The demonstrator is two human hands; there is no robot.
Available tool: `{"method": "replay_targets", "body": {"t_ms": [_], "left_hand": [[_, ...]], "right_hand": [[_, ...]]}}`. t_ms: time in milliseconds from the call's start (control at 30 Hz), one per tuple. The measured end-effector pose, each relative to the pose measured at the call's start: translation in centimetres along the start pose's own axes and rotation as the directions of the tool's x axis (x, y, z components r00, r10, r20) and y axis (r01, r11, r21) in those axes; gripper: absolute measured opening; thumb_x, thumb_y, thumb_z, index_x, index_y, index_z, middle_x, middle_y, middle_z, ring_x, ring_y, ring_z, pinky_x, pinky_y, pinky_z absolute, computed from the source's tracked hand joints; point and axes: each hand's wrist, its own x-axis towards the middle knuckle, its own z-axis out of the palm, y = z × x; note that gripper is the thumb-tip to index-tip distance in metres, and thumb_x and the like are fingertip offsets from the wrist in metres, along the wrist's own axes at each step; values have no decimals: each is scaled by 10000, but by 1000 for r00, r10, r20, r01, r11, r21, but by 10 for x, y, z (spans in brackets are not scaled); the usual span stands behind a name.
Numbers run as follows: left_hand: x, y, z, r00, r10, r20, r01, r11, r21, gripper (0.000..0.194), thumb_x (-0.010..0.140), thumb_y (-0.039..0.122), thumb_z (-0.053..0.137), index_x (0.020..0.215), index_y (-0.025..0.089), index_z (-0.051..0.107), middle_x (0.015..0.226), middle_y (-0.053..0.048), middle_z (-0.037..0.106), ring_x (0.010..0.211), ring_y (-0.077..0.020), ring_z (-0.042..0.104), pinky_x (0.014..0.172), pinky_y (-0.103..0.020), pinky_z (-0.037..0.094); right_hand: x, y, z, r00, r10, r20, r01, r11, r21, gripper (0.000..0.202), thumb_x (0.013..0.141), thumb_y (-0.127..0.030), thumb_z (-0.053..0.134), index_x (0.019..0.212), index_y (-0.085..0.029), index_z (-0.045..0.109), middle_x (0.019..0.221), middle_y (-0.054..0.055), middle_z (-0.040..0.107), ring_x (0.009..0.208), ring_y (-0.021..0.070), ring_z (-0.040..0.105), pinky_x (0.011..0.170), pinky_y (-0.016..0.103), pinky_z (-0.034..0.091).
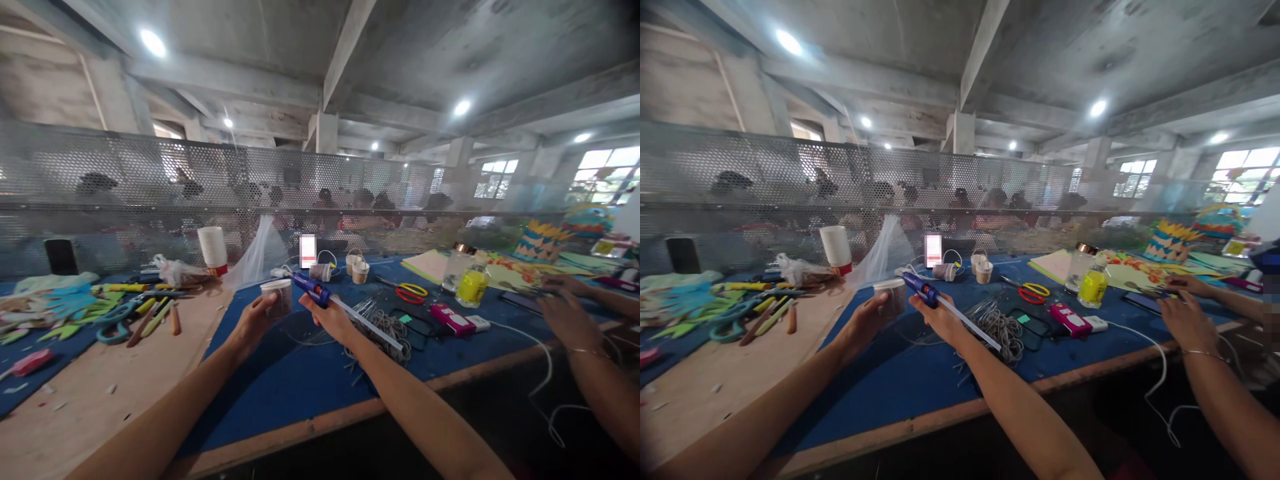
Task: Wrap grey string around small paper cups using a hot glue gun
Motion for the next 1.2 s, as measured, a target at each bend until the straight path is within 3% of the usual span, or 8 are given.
{"method": "replay_targets", "body": {"t_ms": [200,367,567,933,1200], "left_hand": [[1,-1,-2,998,54,27,-54,998,-14,578,730,439,880,1198,124,753,1135,-140,799,1030,-302,749,945,-409,563],[2,1,-4,995,98,-2,-98,995,13,571,726,455,874,1185,137,756,1142,-124,795,1055,-312,737,918,-398,558],[1,3,-3,996,89,-1,-89,996,7,584,694,450,895,1182,160,757,1181,-114,784,1130,-320,709,962,-405,548],[-2,5,-1,996,89,13,-89,995,35,578,695,471,889,1165,161,757,1101,-101,790,1037,-298,731,934,-410,559],[-3,5,0,995,100,12,-101,994,43,567,701,456,886,1167,159,761,1146,-113,785,1054,-303,725,876,-381,573]], "right_hand": [[-12,-17,-5,999,2,52,-5,998,69,521,715,-694,818,841,-190,775,601,-21,547,571,127,485,549,257,410],[-13,-12,-5,996,-54,67,51,997,51,493,753,-656,806,834,-174,741,713,-4,601,647,133,506,604,255,428],[-9,-4,-3,986,-159,49,158,987,34,455,786,-604,791,742,-175,644,698,-26,536,678,127,457,628,252,390],[-8,5,-2,971,-222,94,225,974,-24,438,846,-601,747,810,-166,711,732,11,625,727,163,541,670,268,436],[-9,5,-2,966,-238,99,242,970,-24,429,855,-577,746,751,-176,634,700,-22,538,688,135,474,633,256,378]]}}
